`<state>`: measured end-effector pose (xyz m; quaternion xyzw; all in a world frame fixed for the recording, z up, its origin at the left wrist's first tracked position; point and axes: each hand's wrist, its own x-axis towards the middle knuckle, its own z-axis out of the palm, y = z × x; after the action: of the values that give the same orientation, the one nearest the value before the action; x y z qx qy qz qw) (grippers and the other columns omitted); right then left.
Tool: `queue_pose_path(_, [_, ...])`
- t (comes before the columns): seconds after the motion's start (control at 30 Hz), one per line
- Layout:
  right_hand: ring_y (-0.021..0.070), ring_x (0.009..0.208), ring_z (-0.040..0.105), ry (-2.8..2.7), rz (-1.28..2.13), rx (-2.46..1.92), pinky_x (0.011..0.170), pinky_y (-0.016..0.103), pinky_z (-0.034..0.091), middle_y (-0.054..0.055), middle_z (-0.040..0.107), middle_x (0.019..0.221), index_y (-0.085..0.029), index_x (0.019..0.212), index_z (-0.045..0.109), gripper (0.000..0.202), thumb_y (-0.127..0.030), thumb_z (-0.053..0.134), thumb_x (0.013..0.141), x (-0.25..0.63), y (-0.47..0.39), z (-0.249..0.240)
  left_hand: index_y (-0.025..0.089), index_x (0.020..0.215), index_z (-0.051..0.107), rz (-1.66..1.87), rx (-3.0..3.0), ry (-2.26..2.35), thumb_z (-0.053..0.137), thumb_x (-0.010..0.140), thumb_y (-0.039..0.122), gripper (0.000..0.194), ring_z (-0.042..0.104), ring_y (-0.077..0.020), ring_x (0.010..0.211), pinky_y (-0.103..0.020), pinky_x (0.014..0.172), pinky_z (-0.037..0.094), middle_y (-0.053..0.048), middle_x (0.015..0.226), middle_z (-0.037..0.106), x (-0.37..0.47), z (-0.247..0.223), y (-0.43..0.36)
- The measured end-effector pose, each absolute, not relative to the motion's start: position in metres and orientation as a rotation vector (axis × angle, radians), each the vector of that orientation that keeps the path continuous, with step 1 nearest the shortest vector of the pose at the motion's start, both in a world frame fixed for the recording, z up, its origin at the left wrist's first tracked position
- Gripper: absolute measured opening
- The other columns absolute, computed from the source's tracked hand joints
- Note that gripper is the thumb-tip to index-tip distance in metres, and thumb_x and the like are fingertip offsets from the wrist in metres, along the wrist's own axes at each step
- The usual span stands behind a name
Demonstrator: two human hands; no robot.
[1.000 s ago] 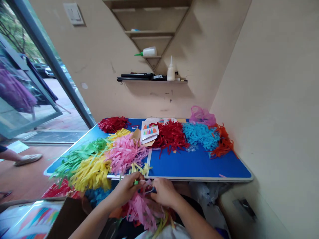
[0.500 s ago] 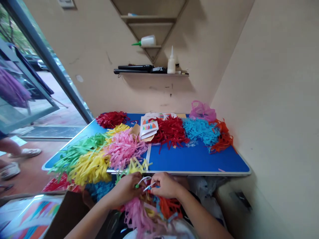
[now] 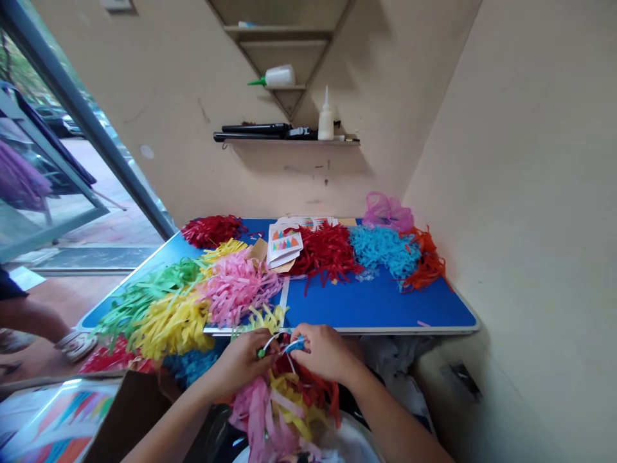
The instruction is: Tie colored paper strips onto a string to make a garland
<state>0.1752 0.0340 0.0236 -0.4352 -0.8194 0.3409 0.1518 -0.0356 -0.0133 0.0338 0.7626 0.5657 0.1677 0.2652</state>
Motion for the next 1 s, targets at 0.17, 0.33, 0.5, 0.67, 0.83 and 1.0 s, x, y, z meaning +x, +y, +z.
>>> queue_pose_path(0.17, [0.0093,0.051,0.040,-2.067,1.439,-0.996,0.049,0.021,0.027,-0.005,0.050,0.055,-0.015,0.073,0.068,0.023,-0.036,0.064,0.082,0.196,0.045,0.035,0.031,0.119,0.067,0.574,2.104,1.348,0.064,0.087,0.035,0.033,0.065,-0.0182,0.090,-0.026,0.080,0.047,-0.003,0.101,0.069,-0.050,0.039,-0.012])
queue_pose_path(0.33, [0.0073,0.045,0.027,-1.643,1.658,-0.734,0.045,0.021,0.020,-0.006,0.041,0.050,-0.016,0.061,0.059,0.045,-0.056,0.068,0.079,0.208,0.034,0.066,0.027,0.104,0.073,0.633,2.372,1.279,0.051,0.095,0.042,0.028,0.066,-0.0196,0.094,-0.028,0.082,0.049,-0.006,0.101,0.071,-0.043,0.033,-0.010])
queue_pose_path(0.5, [0.0088,0.046,0.030,-1.426,1.532,-0.559,0.046,0.023,0.023,-0.004,0.044,0.051,-0.018,0.055,0.054,0.047,-0.055,0.071,0.078,0.228,0.011,0.111,0.027,0.110,0.070,0.729,2.454,1.357,0.055,0.091,0.050,0.033,0.069,-0.0224,0.091,-0.032,0.079,0.053,-0.007,0.100,0.073,-0.027,0.021,-0.009])
queue_pose_path(0.67, [0.0107,0.050,0.037,-1.466,1.177,-0.654,0.048,0.023,0.027,-0.002,0.046,0.053,-0.018,0.056,0.060,0.041,-0.049,0.071,0.081,0.247,0.014,0.127,0.028,0.125,0.060,0.906,2.445,1.259,0.058,0.089,0.050,0.042,0.067,-0.0224,0.100,-0.032,0.084,0.054,-0.008,0.112,0.070,-0.023,0.029,-0.014])
queue_pose_path(0.83, [0.0089,0.047,0.030,-1.550,1.193,-0.684,0.045,0.022,0.023,-0.005,0.041,0.052,-0.017,0.063,0.063,0.041,-0.051,0.066,0.085,0.238,0.021,0.128,0.028,0.112,0.070,1.077,2.576,1.237,0.053,0.094,0.029,0.024,0.066,-0.0202,0.087,-0.031,0.072,0.052,-0.008,0.099,0.069,-0.020,0.035,-0.010])
queue_pose_path(1.0, [0.0104,0.052,0.042,-1.855,1.240,-0.631,0.050,0.022,0.032,-0.001,0.053,0.057,-0.017,0.063,0.064,0.045,-0.055,0.061,0.087,0.218,0.017,0.149,0.025,0.101,0.073,0.937,2.639,1.175,0.054,0.091,0.022,0.021,0.067,-0.0242,0.097,-0.040,0.085,0.045,-0.006,0.093,0.075,-0.019,0.052,0.002])
